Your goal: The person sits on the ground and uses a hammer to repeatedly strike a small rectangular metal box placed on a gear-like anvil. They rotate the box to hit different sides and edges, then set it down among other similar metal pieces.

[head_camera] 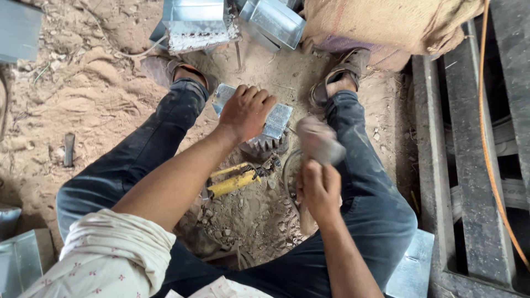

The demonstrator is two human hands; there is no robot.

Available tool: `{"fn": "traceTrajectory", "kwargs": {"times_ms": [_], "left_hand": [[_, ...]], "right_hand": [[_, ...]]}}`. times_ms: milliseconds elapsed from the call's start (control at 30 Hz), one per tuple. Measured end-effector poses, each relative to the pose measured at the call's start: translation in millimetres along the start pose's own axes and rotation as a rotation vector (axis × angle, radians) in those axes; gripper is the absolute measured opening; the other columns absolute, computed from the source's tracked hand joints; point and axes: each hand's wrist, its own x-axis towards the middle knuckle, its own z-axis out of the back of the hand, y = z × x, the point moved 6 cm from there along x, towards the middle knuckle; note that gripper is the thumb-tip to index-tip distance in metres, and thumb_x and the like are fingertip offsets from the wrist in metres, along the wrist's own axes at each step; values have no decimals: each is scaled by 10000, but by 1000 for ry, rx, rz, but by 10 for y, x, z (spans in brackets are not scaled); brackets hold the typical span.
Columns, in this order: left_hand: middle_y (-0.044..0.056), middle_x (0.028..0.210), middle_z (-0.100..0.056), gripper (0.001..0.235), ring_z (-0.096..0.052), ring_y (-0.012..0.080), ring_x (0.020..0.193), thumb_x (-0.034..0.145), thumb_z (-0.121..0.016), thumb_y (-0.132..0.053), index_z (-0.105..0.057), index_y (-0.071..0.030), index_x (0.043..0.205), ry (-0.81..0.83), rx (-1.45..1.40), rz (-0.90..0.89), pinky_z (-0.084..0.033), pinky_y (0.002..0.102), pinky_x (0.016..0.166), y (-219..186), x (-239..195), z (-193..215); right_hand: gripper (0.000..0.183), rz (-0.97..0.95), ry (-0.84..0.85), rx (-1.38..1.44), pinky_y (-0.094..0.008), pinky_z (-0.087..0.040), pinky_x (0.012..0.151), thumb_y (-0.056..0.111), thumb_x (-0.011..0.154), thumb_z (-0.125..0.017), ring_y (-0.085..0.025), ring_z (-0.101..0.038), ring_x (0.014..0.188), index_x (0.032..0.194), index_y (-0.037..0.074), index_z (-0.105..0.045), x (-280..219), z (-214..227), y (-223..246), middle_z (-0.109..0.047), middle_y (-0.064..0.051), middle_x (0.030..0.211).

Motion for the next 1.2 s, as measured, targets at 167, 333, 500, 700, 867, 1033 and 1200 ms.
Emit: {"fn": "traceTrajectory", "kwargs": {"times_ms": [167, 333, 500, 700, 867, 1033, 1200], "left_hand": [[81, 1235, -655, 459, -609, 229, 1133, 856, -545, -36, -592, -123, 1305, -72, -18, 0, -437, 430, 1021, -103, -43, 77], [130, 1252, -642, 455, -603, 271, 1110, 898, -571, -81, -567, -98, 1353, 69, -83, 22, -428, 446, 997, -51, -6, -58], [96, 1286, -643, 502, -608, 256, 1165, 869, -599, -45, -567, -119, 1364, 50, -84, 15, -432, 428, 1029, 9, 10, 86], [92, 1229, -655, 516, -616, 258, 1134, 811, -622, -42, -582, -135, 1317, -8, -99, 41, -427, 440, 1019, 28, -11, 163], [83, 1257, -646, 541, -601, 242, 1139, 799, -616, -31, -583, -116, 1333, 49, -79, 34, -422, 416, 1010, 18, -12, 150], [69, 1229, -648, 565, -600, 231, 1122, 754, -635, -32, -594, -122, 1310, 23, -115, 37, -426, 413, 996, 19, -17, 212], [70, 1214, -643, 529, -593, 245, 1141, 773, -646, -74, -593, -114, 1298, 106, -121, 38, -421, 416, 1008, -8, -28, 213]], "right_hand": [[328, -213, -129, -380, -254, -389, 419, 292, 1064, -528, -78, -480, 503, 895, 25, -616, -33, 11, -114, -545, -10, 655], [260, 115, -85, 0, -239, -388, 418, 302, 1046, -513, -71, -497, 492, 994, 63, -602, 32, 20, 62, -555, 7, 655], [361, -217, -87, -258, -244, -390, 389, 295, 1085, -499, -72, -494, 454, 849, 31, -569, 193, -98, -152, -545, 3, 617], [351, 77, -39, -178, -238, -348, 397, 258, 1088, -511, -61, -474, 448, 838, 37, -621, 166, -203, 88, -544, -7, 589], [363, -133, -130, -290, -244, -386, 389, 291, 1063, -512, -57, -493, 445, 801, 52, -592, 285, -175, -48, -548, 5, 592], [439, -5, -116, -243, -248, -360, 385, 360, 1108, -483, -60, -461, 457, 792, 66, -566, 419, -47, 103, -525, 11, 609], [389, -155, -104, -325, -261, -443, 379, 383, 1052, -502, -74, -535, 468, 839, 66, -580, 475, -119, 36, -579, 15, 634]]}}
